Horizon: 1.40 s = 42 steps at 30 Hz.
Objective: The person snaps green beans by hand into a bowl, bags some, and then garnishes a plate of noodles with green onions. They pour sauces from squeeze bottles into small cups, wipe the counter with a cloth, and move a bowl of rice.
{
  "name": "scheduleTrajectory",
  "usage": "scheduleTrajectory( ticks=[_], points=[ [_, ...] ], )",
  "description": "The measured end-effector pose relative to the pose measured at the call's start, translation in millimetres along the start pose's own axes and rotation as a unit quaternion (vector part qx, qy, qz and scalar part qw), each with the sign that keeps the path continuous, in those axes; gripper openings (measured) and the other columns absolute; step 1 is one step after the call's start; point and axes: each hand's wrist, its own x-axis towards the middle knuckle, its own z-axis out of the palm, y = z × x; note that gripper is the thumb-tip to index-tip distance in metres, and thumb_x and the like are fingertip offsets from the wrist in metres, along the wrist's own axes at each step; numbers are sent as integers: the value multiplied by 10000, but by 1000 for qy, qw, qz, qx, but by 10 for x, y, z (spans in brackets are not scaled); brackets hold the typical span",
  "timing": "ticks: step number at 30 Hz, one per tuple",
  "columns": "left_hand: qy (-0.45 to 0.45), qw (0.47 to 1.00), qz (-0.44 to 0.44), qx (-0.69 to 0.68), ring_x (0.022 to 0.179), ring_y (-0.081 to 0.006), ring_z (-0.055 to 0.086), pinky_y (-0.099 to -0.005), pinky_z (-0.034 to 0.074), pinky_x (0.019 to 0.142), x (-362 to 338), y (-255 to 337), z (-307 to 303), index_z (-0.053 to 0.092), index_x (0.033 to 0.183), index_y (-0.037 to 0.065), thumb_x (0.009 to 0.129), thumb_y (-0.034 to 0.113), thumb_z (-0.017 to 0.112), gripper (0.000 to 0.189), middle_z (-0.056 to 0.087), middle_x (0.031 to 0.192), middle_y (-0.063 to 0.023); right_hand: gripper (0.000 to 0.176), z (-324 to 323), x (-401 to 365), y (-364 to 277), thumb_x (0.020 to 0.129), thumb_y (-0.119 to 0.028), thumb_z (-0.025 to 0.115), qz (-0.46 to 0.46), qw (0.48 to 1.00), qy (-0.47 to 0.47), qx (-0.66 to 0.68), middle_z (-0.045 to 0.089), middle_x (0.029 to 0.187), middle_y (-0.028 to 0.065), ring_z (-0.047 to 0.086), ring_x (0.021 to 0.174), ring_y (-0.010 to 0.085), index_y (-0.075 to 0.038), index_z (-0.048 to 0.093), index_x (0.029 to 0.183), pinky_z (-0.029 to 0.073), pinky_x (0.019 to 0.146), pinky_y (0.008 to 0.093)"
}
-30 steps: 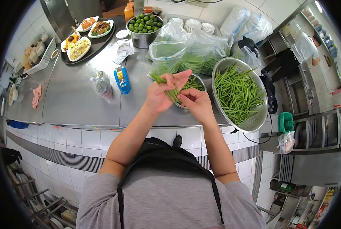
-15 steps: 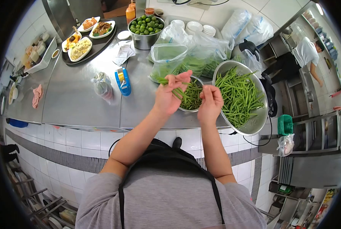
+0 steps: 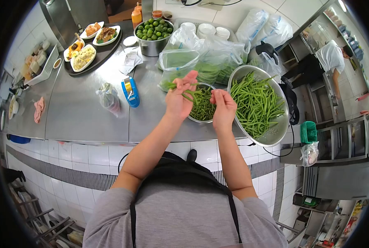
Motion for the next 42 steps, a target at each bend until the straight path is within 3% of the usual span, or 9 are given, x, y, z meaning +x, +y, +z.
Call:
scheduleTrajectory(
  ticks=[7,13,16,20,27,31,35,36,42],
  points=[
    [-7,1000,21,11,1199,-265,413,-379,284,1033,121,-20,-44,400,631,110,781,-57,501,246,527,1181,-149,176,-7,-56,-3,826,-129,610,165,960,-176,-143,606,723,35,523,604,79,35,634,886,420,557,197],
    [-20,999,28,-5,1197,-262,410,-375,271,1041,71,-84,-61,407,634,113,775,-53,523,247,513,1199,-167,100,-4,-25,-2,803,-79,605,98,991,8,91,582,699,25,505,621,63,12,644,817,419,547,219],
    [-6,999,47,20,1197,-265,407,-374,270,1045,97,-59,-87,396,636,115,775,-53,525,253,510,1201,-173,84,42,-83,-107,769,-56,610,-236,900,-178,-319,594,733,87,555,595,177,-13,643,834,447,548,265],
    [-24,996,58,63,1200,-245,401,-384,202,1064,48,-92,9,403,649,107,778,-39,512,223,517,1188,-190,73,162,-140,-55,757,-28,607,-272,865,-128,-401,575,738,105,564,607,216,-11,638,822,446,551,276],
    [20,998,58,12,1189,-270,413,-393,265,1043,44,1,-150,398,676,111,755,-64,501,218,520,1179,-188,81,-6,-54,-59,740,-3,618,-34,989,-50,-135,561,732,114,531,566,219,-13,629,819,423,526,297],
    [42,996,56,62,1124,-278,472,-406,295,1031,35,87,-144,405,703,104,718,-85,499,212,555,1103,-183,331,-148,-77,121,749,-24,549,-181,832,-164,-499,572,985,169,577,854,339,-12,527,1079,479,752,394],
    [11,1000,5,26,642,-145,473,-260,419,594,-27,194,-220,423,752,91,742,-22,460,119,508,760,-79,223,-164,-64,-202,744,-43,510,-207,769,-179,-578,579,860,150,591,771,319,-16,535,964,494,676,401],
    [108,992,7,65,475,-91,311,-222,267,416,-67,208,-44,447,785,86,759,22,444,69,407,650,-27,151,-288,87,-360,749,-63,506,-193,726,-197,-630,576,784,129,599,708,297,-34,547,891,503,617,395],
    [44,995,-66,60,388,-55,238,-202,203,339,-207,289,68,482,839,73,796,67,448,55,335,544,26,154,-1234,903,-755,762,-146,580,-193,642,-110,-734,595,787,145,603,723,315,-58,633,877,489,685,386]
  ],
)
